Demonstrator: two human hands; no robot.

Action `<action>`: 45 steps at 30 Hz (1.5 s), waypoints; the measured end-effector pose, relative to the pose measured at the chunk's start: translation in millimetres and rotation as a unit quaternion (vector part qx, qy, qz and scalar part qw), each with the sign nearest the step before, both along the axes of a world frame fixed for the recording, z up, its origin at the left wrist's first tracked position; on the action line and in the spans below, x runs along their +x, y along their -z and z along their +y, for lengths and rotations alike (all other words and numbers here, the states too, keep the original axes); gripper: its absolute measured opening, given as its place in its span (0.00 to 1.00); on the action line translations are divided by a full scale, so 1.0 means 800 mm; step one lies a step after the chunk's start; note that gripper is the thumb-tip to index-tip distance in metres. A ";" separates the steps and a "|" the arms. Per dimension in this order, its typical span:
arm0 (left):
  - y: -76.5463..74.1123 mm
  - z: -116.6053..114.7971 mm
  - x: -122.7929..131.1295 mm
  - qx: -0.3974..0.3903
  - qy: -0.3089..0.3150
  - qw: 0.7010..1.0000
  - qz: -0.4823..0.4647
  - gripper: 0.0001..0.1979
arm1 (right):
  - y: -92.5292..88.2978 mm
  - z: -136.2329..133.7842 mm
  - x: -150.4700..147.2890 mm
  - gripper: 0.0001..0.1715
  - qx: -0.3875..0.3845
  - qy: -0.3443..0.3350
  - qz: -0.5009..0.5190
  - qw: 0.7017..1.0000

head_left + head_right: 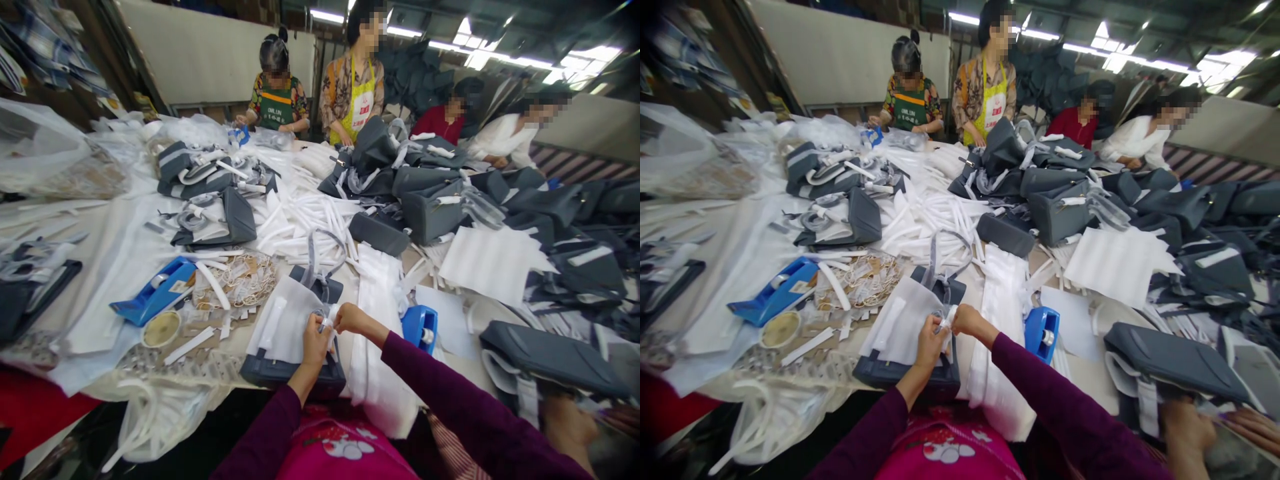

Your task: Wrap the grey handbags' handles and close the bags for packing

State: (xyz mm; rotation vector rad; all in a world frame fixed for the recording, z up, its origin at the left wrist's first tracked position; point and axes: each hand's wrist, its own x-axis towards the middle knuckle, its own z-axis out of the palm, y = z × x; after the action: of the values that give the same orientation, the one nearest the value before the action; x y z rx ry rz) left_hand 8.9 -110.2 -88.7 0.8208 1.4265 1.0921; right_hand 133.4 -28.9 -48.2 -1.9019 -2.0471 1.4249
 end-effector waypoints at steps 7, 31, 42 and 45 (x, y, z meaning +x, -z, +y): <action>-0.003 0.001 0.001 0.002 0.009 1.000 -0.021 0.13 | 0.016 -0.009 0.000 0.16 0.045 0.063 -0.041 0.996; -0.007 0.001 -0.003 -0.017 -0.004 0.996 -0.085 0.19 | 0.038 -0.082 -0.027 0.24 0.096 0.358 0.245 0.896; -0.022 0.006 -0.001 -0.084 0.006 0.927 -0.365 0.21 | 0.042 -0.075 -0.052 0.32 0.078 0.343 0.246 0.903; -0.026 0.004 -0.014 -0.131 0.059 0.960 -0.241 0.23 | 0.055 -0.072 -0.036 0.31 0.073 0.300 0.227 0.924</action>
State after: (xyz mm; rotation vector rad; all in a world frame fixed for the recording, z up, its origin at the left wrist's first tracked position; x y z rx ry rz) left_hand -2.2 -106.7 -67.6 0.4049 1.0638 0.9077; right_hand 104.2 -86.5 -92.1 -1.7055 -1.1854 1.3301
